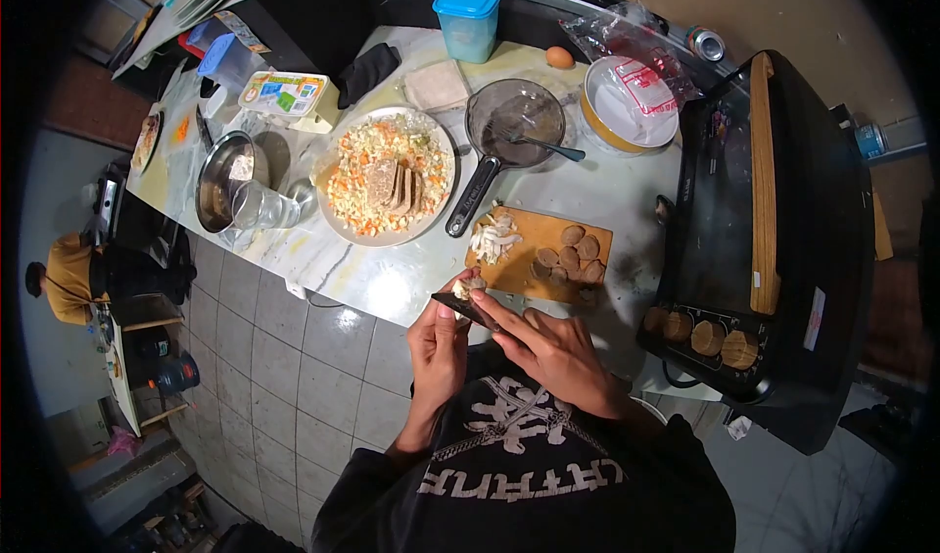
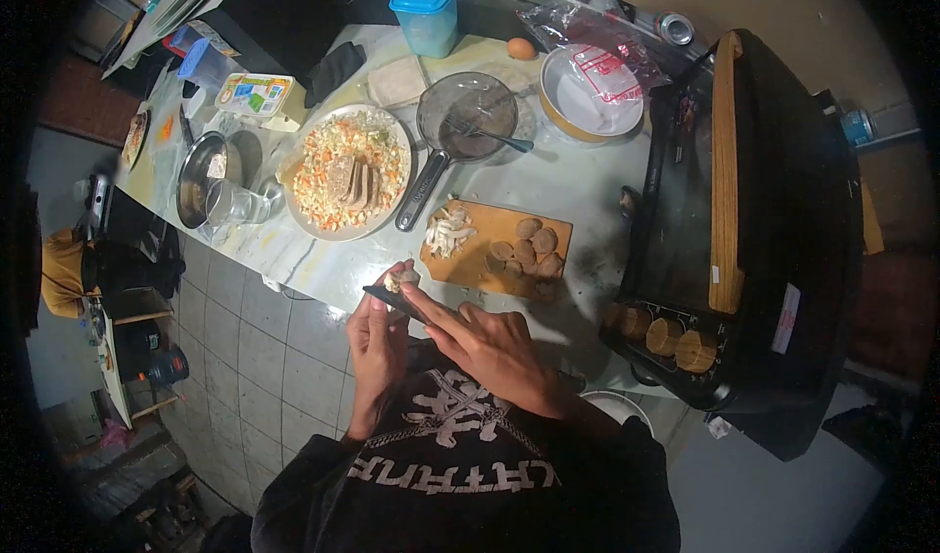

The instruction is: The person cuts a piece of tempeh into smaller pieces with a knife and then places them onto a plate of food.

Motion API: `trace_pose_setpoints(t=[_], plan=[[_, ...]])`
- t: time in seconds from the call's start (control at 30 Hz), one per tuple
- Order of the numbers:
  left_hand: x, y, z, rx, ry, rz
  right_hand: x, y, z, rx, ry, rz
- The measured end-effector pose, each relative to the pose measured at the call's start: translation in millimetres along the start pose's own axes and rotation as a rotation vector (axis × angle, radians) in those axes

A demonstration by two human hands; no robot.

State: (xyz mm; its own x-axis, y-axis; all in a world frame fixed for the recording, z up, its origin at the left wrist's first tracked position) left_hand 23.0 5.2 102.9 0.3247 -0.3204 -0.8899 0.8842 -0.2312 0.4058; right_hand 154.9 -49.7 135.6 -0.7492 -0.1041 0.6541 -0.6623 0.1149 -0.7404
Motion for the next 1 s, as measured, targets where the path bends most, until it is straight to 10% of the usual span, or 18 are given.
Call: trace_pose_setpoints(t=[1.0], plan=[[1.0,2.6,0.8,-0.019,0.045,-0.005,5.1,5.6,4.8,-0.042,0.053,-0.034]])
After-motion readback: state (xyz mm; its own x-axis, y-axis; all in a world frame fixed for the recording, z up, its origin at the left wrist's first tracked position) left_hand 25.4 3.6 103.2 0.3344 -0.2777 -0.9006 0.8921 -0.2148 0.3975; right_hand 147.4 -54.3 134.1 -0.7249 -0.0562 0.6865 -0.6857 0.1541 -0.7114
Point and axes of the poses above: each hand's wrist, its own z-axis away from the middle knuckle, its own y-axis out of the palm, x = y × z, the point moved 4 cm from there along -z, towards the middle knuckle, and after that the axes turned 4 degrees about -x, right-handed, at the moved point
